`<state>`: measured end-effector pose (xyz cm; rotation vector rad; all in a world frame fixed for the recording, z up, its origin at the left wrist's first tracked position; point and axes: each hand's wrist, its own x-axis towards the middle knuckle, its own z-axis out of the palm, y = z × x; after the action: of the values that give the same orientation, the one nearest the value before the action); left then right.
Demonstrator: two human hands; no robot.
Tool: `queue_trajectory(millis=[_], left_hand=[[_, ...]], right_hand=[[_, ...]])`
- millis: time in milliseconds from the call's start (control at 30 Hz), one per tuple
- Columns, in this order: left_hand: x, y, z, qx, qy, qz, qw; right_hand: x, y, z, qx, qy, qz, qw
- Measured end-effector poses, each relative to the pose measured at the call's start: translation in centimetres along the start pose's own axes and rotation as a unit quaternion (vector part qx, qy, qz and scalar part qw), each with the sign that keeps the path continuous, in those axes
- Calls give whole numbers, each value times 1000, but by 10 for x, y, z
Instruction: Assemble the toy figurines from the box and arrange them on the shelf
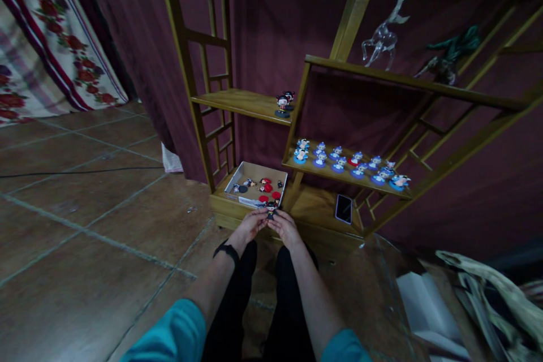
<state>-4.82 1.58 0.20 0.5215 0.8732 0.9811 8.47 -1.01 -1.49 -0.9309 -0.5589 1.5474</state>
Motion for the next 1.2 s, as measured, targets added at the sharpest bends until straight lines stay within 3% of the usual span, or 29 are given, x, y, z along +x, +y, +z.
queue_trajectory(millis=[933,1200], left_hand=[[2,-1,0,-39,6,19,999],[1,-1,-2,-30,-23,5,999]], right_hand=[[3,3,-5,0,34,-16,999],[1,2,-3,9,27,-19,999]])
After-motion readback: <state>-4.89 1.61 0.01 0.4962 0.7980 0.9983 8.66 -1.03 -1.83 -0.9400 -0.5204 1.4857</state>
